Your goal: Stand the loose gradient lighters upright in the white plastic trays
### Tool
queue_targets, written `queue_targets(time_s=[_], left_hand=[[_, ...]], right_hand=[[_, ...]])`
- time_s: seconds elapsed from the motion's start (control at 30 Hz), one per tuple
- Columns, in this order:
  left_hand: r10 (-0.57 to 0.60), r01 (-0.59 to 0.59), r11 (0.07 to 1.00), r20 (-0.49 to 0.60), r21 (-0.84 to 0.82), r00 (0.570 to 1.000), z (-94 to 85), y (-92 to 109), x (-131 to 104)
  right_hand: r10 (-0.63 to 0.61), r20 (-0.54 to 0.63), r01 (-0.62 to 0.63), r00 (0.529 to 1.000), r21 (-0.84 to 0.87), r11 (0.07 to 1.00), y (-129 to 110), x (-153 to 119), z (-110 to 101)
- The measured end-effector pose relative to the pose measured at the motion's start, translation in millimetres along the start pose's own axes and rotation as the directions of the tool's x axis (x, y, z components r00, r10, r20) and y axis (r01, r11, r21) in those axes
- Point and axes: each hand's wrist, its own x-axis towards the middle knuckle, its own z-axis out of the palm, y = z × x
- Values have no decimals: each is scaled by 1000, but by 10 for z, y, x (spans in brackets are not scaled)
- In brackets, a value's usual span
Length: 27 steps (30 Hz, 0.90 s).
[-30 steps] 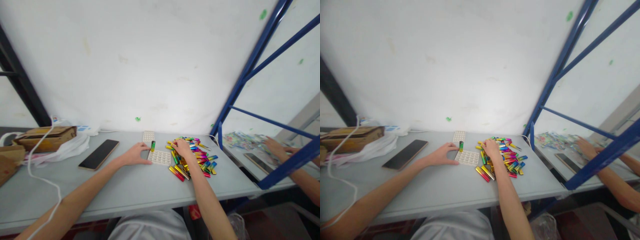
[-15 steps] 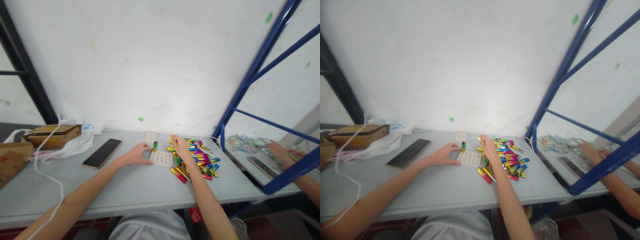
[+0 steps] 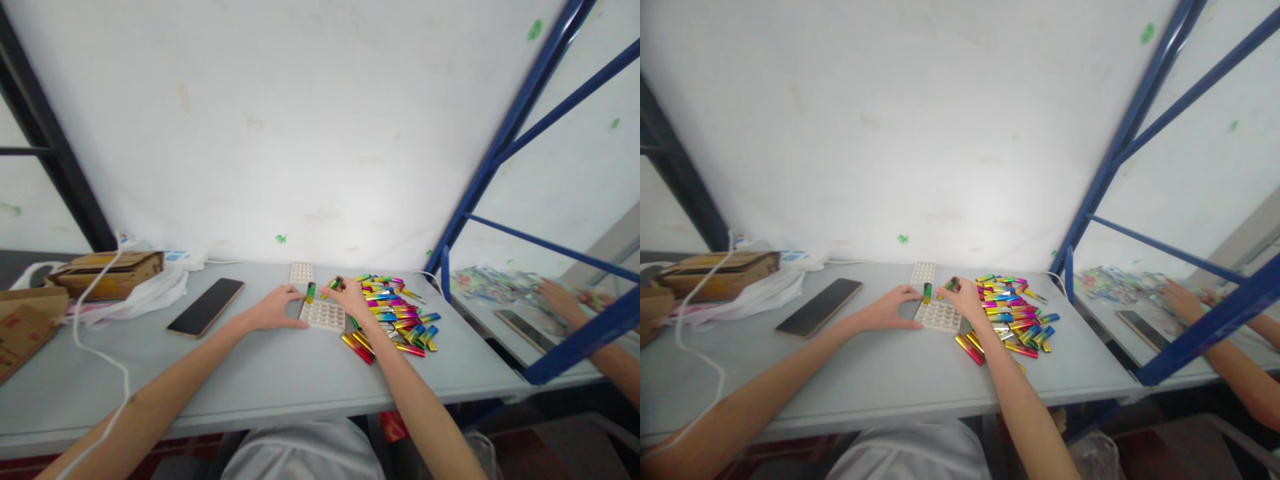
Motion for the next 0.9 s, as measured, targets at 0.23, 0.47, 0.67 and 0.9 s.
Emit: queue_targets(time_s=[0.23, 0.47, 0.67, 0.9], left_hand=[[9, -9, 1000, 3, 1, 1000, -3, 8, -8], [18, -18, 999, -1, 30, 1000, -2, 26, -9], [23, -23, 998, 1, 50, 1000, -9, 43, -12], [33, -33, 998, 1, 45, 999, 0, 30, -20]], right_hand=[[-52, 10, 50, 999, 131, 990, 34, 26, 106], [118, 129, -153, 985, 320, 935, -25, -39, 150], [41, -28, -38, 999, 126, 991, -88, -44, 116], [51, -135, -53, 990, -9, 999, -110, -48, 111]])
